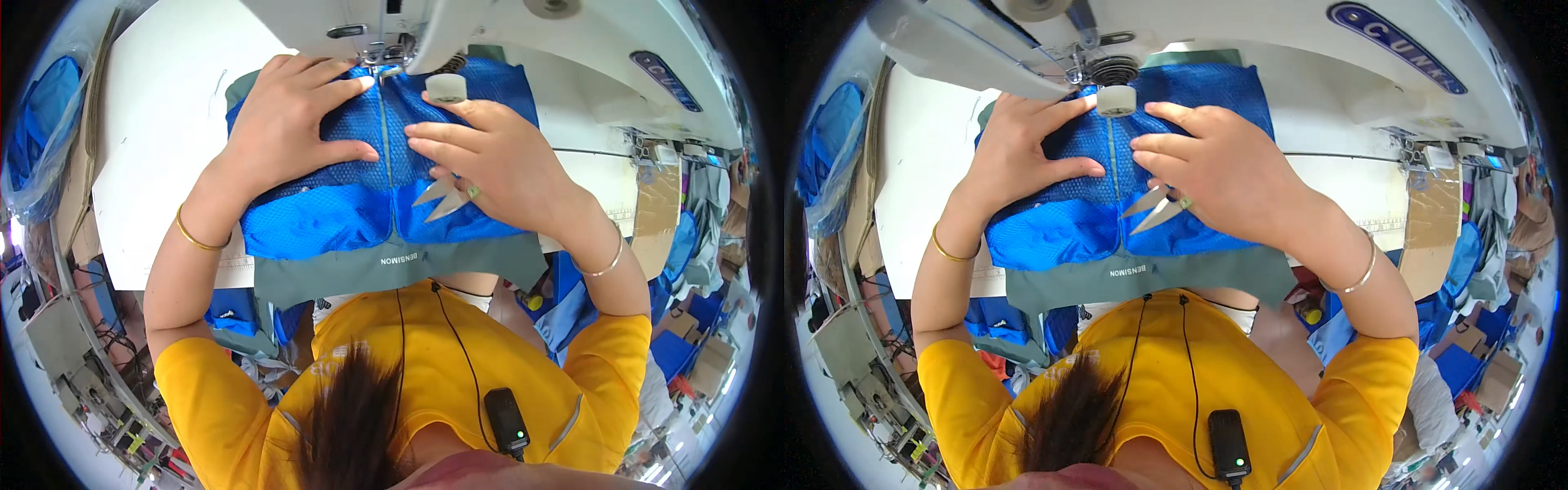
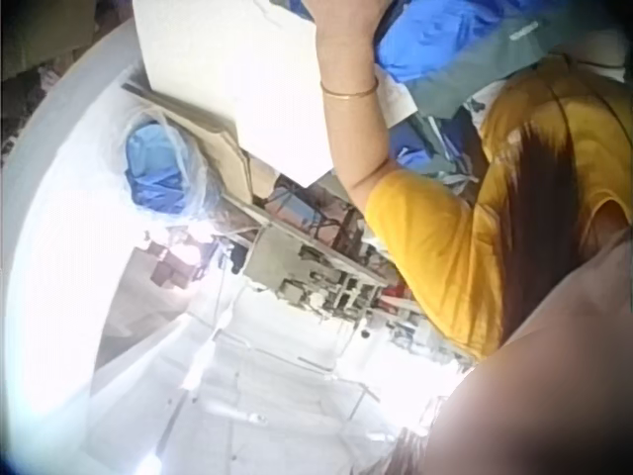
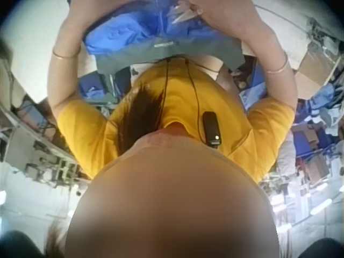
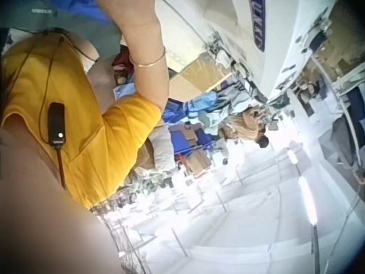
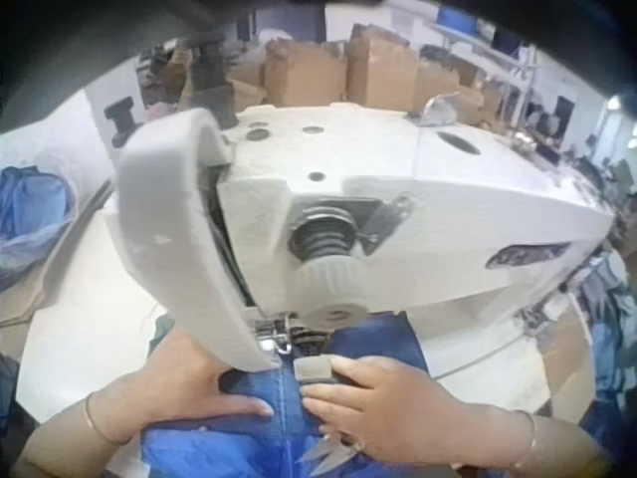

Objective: Sewing a blue mesh pocket onto a green fabric panel using an industrial sewing machine.

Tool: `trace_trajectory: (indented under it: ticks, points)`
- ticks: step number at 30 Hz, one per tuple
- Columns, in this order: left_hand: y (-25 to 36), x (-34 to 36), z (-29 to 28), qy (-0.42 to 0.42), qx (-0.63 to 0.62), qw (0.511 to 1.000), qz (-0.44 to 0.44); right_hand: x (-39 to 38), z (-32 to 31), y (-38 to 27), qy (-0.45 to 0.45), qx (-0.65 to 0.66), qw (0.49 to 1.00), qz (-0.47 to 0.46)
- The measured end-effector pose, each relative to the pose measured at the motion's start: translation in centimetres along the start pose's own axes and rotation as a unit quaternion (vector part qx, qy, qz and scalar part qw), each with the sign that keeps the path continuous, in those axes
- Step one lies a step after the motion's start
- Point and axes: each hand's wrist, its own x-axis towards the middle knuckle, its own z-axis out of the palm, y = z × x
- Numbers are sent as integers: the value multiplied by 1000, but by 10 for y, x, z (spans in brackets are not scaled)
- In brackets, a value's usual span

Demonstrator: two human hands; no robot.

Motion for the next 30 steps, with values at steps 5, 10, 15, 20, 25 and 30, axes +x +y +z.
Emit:
trace_trajectory:
  ticks: [5, 10, 15, 20, 25, 30]
  points:
    - [-1, -4, 2, 19, 6, 1000, -9, 3, -1, 3, -7, 13, 1000, -11]
    - [1, -2, 2, 7, -27, 998, -52, 5, -3, 10, -30, 13, 999, -11]
    - [15, -14, 5, 16, -26, 1000, 3, -9, -7, -9, -44, 54, 998, 5]
    - [19, -20, 5, 23, -33, 999, -16, -12, -9, -13, -70, 48, 996, 12]
    - [15, -15, 9, 48, -27, 998, -2, -10, -7, -8, -78, 35, 996, 18]
    - [1, -4, 7, 55, -27, 998, 1, -1, -4, 6, -60, 30, 997, 21]
